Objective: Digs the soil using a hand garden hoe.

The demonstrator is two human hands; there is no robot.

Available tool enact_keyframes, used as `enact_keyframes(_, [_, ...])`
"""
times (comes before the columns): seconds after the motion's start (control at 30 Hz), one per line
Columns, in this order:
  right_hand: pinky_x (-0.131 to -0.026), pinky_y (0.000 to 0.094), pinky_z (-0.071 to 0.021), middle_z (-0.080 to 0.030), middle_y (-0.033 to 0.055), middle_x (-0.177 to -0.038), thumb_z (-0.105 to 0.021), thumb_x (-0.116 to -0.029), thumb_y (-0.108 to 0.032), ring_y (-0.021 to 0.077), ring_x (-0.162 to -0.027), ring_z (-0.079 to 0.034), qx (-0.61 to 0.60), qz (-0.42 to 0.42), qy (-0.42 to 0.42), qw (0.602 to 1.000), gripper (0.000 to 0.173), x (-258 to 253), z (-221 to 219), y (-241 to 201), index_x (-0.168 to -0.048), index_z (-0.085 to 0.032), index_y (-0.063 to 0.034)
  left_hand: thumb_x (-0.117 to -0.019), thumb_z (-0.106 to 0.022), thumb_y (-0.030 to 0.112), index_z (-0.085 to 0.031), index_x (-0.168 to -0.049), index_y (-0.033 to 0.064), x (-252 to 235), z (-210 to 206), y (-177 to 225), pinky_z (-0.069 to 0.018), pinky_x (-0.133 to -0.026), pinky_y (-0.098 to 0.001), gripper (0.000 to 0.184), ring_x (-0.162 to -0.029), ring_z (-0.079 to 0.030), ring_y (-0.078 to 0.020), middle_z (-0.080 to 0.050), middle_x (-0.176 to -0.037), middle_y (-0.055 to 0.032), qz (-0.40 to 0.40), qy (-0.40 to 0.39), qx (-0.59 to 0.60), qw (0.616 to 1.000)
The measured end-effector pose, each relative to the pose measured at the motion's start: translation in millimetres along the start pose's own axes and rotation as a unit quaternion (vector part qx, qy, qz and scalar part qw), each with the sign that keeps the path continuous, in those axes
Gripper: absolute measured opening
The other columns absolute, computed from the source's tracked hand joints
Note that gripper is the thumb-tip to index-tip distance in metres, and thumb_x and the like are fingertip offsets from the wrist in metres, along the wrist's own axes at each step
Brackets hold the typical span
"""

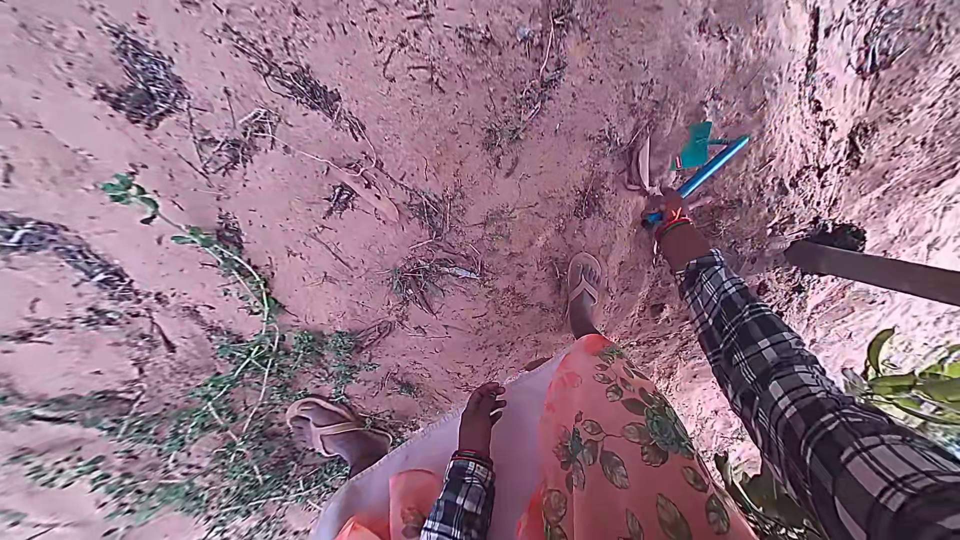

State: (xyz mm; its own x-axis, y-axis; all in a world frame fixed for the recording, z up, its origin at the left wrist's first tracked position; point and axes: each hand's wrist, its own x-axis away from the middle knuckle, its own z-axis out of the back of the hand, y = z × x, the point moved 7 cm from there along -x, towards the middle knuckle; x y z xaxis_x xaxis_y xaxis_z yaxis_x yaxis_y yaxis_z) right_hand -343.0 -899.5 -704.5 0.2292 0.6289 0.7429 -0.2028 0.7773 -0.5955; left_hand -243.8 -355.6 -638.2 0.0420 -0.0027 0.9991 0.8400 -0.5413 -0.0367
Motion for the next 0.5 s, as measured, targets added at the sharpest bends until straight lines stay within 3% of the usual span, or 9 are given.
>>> enact_keyframes(0.07, [-0.039, 0.0165, -0.0345, -0.034, -0.0115, -0.047, -0.039, -0.1094, -0.024, 0.0003, -0.036, -0.034, 0.022, -0.062, -0.070, 0.995, 0.037, 58, 22, 31, -0.073, -0.041, -0.0228, -0.1109, -0.040, 0.015, -0.059, -0.125, 0.0019, -1, -3, 1, -0.0531, -0.076, -0.0310, 0.028, -0.089, -0.066, -0.0156, -0.068, -0.112, -0.0095, -0.006, -0.018, -0.005, 1.000])
enact_keyframes(0.17, [-0.037, 0.0165, -0.0363, -0.034, -0.0094, -0.050, -0.047, -0.1105, -0.024, 0.0015, -0.036, -0.033, 0.126, -0.094, -0.101, 0.982, 0.023, 153, 48, 45, -0.089, -0.046, -0.0175, -0.1108, -0.041, 0.015, -0.060, -0.125, 0.0022, 2, 1, -2, -0.0525, -0.077, -0.0312, 0.027, -0.090, -0.066, -0.0156, -0.068, -0.112, -0.0094, 0.000, -0.027, -0.013, 1.000])
enact_keyframes(0.23, [-0.037, 0.0176, -0.0375, -0.035, -0.0082, -0.051, -0.049, -0.1101, -0.022, 0.0025, -0.036, -0.035, 0.187, -0.071, -0.097, 0.975, 0.014, 188, 40, 35, -0.098, -0.048, -0.0148, -0.1110, -0.041, 0.016, -0.060, -0.126, 0.0024, 5, 9, -2, -0.0526, -0.077, -0.0325, 0.027, -0.091, -0.066, -0.0163, -0.068, -0.113, -0.0098, -0.001, -0.026, -0.016, 1.000])
enact_keyframes(0.3, [-0.037, 0.0173, -0.0373, -0.033, -0.0096, -0.053, -0.048, -0.1105, -0.024, 0.0015, -0.037, -0.034, 0.194, -0.018, -0.100, 0.976, 0.012, 191, 18, 11, -0.102, -0.047, -0.0159, -0.1116, -0.039, 0.017, -0.059, -0.128, 0.0024, 5, 24, 1, -0.0529, -0.079, -0.0337, 0.030, -0.093, -0.066, -0.0171, -0.068, -0.115, -0.0104, -0.011, -0.019, -0.009, 1.000])
enact_keyframes(0.4, [-0.040, 0.0164, -0.0358, -0.035, -0.0123, -0.051, -0.046, -0.1104, -0.029, -0.0002, -0.038, -0.033, 0.113, 0.085, -0.060, 0.988, 0.027, 162, -12, -46, -0.084, -0.045, -0.0216, -0.1112, -0.040, 0.016, -0.060, -0.126, 0.0029, 11, 42, 6, -0.0519, -0.076, -0.0306, 0.028, -0.089, -0.065, -0.0148, -0.068, -0.111, -0.0084, -0.020, 0.009, 0.028, 0.999])
enact_keyframes(0.5, [-0.042, 0.0168, -0.0398, -0.038, -0.0112, -0.053, -0.042, -0.1116, -0.035, 0.0000, -0.039, -0.038, 0.053, 0.162, -0.002, 0.985, 0.031, 123, -28, -100, -0.084, -0.043, -0.0218, -0.1107, -0.040, 0.014, -0.061, -0.123, 0.0039, 17, 54, 4, -0.0515, -0.073, -0.0280, 0.026, -0.085, -0.065, -0.0133, -0.069, -0.108, -0.0066, -0.017, 0.010, 0.060, 0.998])
